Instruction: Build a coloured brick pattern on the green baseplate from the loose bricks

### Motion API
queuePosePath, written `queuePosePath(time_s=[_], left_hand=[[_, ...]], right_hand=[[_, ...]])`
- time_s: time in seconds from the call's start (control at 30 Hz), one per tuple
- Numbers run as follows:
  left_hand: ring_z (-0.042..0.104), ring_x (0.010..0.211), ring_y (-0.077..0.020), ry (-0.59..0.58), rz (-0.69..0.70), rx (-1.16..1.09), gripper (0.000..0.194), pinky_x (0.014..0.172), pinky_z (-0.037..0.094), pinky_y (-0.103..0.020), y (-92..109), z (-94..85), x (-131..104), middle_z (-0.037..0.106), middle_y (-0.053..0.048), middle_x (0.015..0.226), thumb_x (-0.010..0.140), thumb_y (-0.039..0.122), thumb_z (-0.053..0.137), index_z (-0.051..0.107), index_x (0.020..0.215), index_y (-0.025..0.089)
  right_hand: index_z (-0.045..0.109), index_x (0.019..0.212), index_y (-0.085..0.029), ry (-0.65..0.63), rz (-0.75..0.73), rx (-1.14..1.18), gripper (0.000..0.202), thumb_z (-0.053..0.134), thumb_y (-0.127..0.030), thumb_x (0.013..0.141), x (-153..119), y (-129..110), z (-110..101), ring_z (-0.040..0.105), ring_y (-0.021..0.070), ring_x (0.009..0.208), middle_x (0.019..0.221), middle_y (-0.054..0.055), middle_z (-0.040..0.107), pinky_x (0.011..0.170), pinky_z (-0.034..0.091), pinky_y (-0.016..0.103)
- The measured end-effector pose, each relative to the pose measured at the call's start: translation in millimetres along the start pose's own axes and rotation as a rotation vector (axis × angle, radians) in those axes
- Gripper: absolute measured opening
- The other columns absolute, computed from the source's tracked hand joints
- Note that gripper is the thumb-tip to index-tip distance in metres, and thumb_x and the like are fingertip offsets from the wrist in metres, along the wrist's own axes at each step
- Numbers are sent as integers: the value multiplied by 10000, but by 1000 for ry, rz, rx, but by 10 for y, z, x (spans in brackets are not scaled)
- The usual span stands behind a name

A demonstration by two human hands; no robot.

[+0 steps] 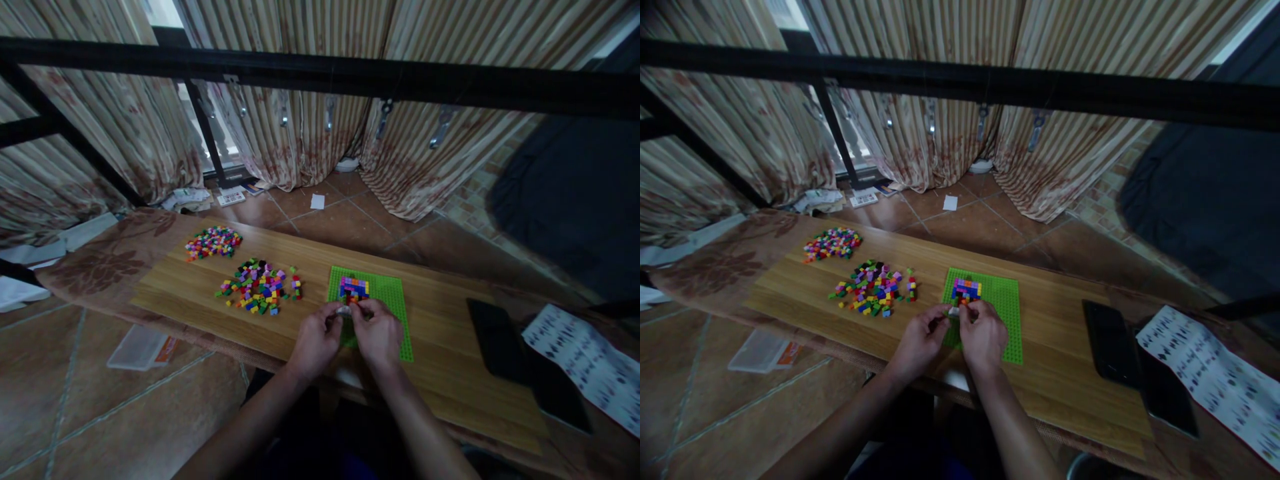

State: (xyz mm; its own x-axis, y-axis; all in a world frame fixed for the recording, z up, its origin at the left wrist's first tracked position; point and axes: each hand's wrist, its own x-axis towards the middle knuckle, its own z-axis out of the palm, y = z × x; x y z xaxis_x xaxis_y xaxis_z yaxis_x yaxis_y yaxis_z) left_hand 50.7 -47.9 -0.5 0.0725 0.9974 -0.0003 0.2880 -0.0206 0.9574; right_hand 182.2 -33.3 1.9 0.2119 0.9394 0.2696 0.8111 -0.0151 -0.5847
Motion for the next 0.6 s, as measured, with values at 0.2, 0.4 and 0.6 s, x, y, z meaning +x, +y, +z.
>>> queuePosePath(time_s=[0.2,0.4,0.6], left_hand=[[660,837,-196,-152,14,160,451,780,499,-295,67,-19,128,718,-58,973,846,180,433,564,1278,188],[661,782,-198,-174,10,233,529,766,499,-297,79,-16,217,728,-58,894,799,141,437,537,1318,179],[664,788,-204,-168,16,249,510,775,503,-304,76,-3,199,731,-54,878,808,161,437,551,1304,184]], right_hand=[[639,731,-206,-28,71,-167,261,537,-406,866,37,-70,76,561,149,601,756,37,680,544,255,266],[639,711,-218,-10,7,-142,290,547,-451,857,41,-9,61,558,149,599,731,23,672,558,279,276],[661,781,-218,45,-61,-57,284,524,-449,875,42,59,-24,582,168,687,772,27,664,620,360,278]])
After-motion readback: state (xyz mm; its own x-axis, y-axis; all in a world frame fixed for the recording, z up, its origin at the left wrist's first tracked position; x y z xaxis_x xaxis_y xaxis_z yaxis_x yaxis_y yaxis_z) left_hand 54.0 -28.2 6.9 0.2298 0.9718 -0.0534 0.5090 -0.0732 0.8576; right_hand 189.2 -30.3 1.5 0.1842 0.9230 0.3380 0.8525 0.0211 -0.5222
